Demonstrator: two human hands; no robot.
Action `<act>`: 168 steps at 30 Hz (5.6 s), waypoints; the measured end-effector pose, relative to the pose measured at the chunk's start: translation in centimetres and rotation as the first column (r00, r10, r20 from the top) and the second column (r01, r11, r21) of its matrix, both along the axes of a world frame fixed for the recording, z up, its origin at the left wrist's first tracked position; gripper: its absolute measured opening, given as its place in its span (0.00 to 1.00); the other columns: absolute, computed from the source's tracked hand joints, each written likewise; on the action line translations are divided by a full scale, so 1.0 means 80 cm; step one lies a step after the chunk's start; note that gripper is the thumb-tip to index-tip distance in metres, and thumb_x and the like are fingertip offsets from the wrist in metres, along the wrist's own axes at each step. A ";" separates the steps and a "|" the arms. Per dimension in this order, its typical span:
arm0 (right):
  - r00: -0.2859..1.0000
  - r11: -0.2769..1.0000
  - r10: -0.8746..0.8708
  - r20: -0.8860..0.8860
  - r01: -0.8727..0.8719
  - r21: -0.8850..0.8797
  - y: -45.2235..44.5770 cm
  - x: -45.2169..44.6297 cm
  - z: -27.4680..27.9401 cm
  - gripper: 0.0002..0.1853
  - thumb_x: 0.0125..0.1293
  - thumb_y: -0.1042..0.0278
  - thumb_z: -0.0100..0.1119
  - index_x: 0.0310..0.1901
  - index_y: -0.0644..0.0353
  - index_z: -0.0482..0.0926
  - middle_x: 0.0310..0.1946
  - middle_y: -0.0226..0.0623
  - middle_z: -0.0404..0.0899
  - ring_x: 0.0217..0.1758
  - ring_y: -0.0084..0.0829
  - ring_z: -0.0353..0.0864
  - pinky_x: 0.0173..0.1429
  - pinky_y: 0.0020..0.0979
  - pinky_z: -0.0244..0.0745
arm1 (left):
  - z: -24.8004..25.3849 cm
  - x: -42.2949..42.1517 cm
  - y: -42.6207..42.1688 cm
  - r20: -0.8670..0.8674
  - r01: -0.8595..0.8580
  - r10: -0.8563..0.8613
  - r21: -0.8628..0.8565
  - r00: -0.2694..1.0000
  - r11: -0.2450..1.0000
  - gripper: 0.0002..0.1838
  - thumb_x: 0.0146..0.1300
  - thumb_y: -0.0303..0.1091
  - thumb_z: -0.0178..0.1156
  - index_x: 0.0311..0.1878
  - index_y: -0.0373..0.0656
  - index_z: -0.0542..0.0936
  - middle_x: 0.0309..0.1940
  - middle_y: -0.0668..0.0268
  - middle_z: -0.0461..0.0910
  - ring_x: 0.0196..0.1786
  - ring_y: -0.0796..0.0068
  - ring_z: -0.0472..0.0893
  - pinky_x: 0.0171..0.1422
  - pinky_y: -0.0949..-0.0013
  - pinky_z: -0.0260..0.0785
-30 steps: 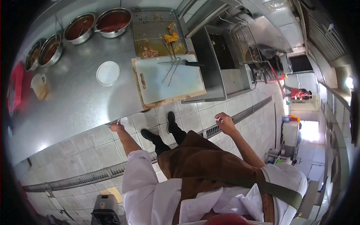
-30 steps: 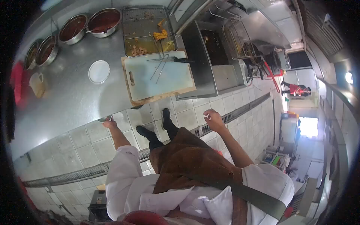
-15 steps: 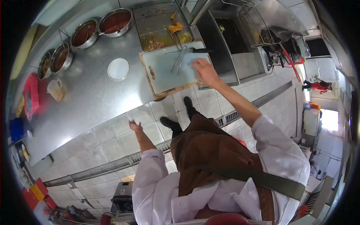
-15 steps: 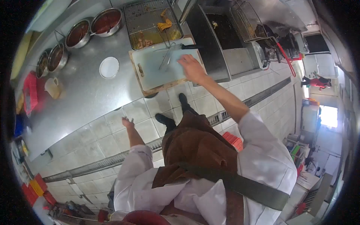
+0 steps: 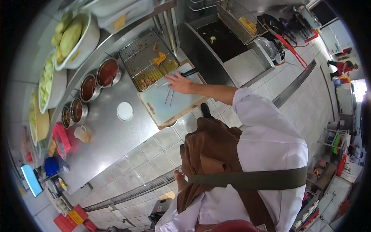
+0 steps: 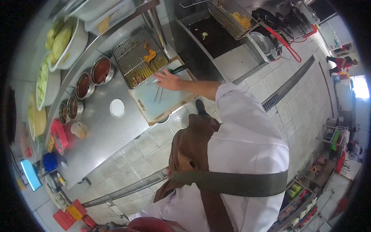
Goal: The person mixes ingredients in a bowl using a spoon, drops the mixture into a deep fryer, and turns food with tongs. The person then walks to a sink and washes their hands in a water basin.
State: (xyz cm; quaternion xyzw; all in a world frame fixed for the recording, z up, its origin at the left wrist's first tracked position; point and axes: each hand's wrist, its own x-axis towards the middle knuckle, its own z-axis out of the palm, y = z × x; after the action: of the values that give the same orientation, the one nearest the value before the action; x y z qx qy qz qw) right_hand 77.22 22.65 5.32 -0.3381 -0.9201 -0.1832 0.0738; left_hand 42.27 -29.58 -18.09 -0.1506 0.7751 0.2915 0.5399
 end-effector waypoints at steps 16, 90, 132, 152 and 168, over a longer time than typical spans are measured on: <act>0.334 0.570 -0.813 -0.478 0.627 -0.531 0.048 0.328 0.009 0.11 0.67 0.65 0.58 0.45 0.63 0.75 0.36 0.55 0.82 0.38 0.55 0.84 0.41 0.52 0.79 | 0.006 0.067 0.196 -0.068 0.196 -0.189 0.122 0.980 0.973 0.21 0.62 0.43 0.64 0.54 0.42 0.77 0.42 0.61 0.77 0.47 0.64 0.76 0.57 0.55 0.74; -0.040 0.121 -0.981 -0.192 0.647 -0.753 0.068 0.444 -0.075 0.16 0.63 0.65 0.58 0.48 0.68 0.74 0.38 0.58 0.84 0.45 0.59 0.83 0.51 0.53 0.79 | 0.030 0.101 0.288 -0.138 0.749 -0.736 0.123 0.663 0.652 0.24 0.72 0.38 0.54 0.66 0.32 0.73 0.52 0.53 0.82 0.51 0.62 0.83 0.61 0.60 0.78; 0.039 0.265 -0.949 -0.312 0.633 -0.727 0.074 0.427 -0.039 0.15 0.60 0.71 0.59 0.47 0.66 0.75 0.34 0.54 0.84 0.42 0.58 0.84 0.46 0.53 0.79 | 0.039 0.113 0.260 -0.105 0.575 -0.565 0.113 0.818 0.811 0.25 0.69 0.38 0.57 0.65 0.34 0.75 0.52 0.53 0.83 0.55 0.61 0.82 0.60 0.58 0.76; 0.063 0.243 -0.967 -0.246 0.510 -0.825 0.313 0.380 -0.036 0.17 0.66 0.62 0.62 0.47 0.68 0.81 0.44 0.59 0.83 0.52 0.56 0.83 0.55 0.51 0.81 | 0.088 0.128 0.246 -0.048 0.329 -0.326 0.155 0.944 0.932 0.23 0.70 0.33 0.52 0.67 0.38 0.74 0.56 0.52 0.78 0.57 0.58 0.79 0.63 0.54 0.74; 0.028 0.220 -0.968 -0.248 0.562 -0.798 0.383 0.383 -0.093 0.16 0.60 0.63 0.63 0.44 0.67 0.82 0.41 0.58 0.84 0.50 0.55 0.84 0.57 0.49 0.80 | 0.128 0.157 0.200 -0.044 0.211 -0.208 0.114 0.977 0.971 0.23 0.67 0.34 0.57 0.64 0.40 0.76 0.52 0.56 0.80 0.49 0.59 0.83 0.50 0.58 0.79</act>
State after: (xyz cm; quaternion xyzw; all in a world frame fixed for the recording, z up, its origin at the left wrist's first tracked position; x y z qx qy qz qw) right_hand 107.83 53.28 -2.08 -0.8438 -0.4409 0.2041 0.2279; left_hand 54.80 -13.58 -7.85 -0.0310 0.7765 0.2807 0.5633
